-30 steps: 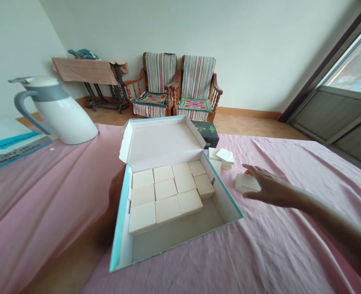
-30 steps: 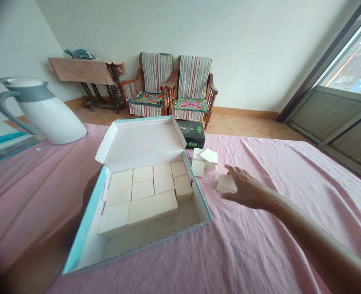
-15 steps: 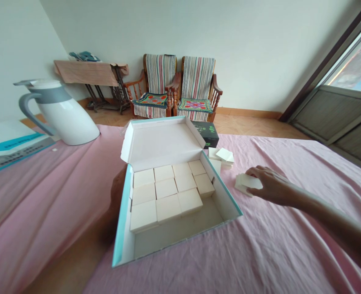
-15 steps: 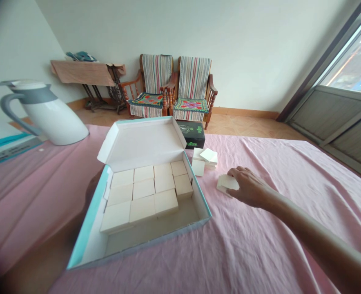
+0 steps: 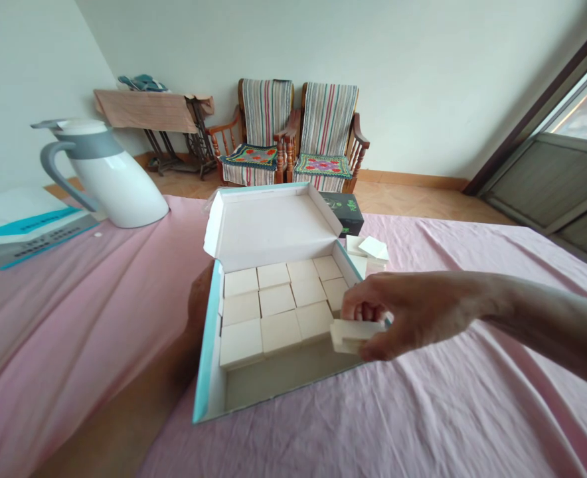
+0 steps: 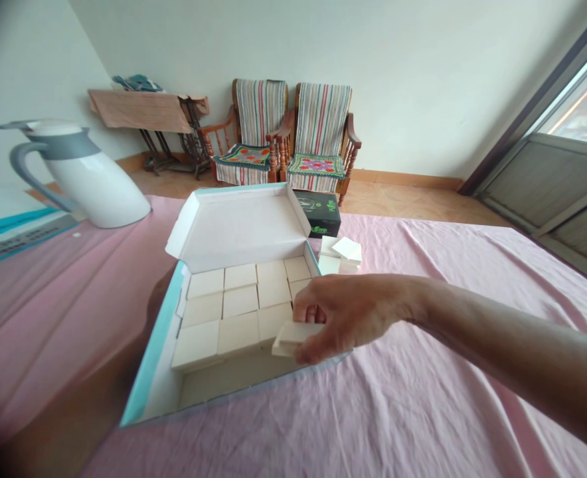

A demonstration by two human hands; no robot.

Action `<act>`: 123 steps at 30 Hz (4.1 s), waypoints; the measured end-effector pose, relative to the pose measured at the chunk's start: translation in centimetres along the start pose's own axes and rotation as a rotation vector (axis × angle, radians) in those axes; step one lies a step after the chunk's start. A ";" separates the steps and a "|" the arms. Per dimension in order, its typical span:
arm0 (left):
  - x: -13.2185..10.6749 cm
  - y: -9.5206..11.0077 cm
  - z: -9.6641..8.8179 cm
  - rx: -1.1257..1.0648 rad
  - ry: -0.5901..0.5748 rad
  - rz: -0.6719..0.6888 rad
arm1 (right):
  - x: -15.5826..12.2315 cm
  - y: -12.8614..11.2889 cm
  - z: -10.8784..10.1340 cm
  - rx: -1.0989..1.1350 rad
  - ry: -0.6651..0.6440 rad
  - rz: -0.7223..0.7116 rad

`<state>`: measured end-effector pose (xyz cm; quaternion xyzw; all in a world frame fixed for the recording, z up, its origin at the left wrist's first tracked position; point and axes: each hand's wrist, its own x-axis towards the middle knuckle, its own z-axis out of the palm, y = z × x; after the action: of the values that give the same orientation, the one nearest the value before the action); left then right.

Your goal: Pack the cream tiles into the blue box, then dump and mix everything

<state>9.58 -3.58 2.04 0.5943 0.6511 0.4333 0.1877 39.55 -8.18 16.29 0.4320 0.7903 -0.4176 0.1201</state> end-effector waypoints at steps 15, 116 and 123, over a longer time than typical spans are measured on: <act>0.1 -0.4 0.1 -0.026 -0.011 0.047 | 5.4 0.7 -0.4 0.077 -0.468 0.154; -0.2 0.2 -0.2 0.035 -0.070 0.036 | 2.7 -1.1 2.4 -0.355 0.138 0.168; -0.2 0.3 -0.3 0.029 -0.081 0.029 | 4.2 -0.7 3.7 -0.333 0.114 0.213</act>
<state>9.62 -3.89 2.38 0.6234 0.6405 0.4020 0.1988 35.86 -8.77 12.11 0.5105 0.8037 -0.2407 0.1884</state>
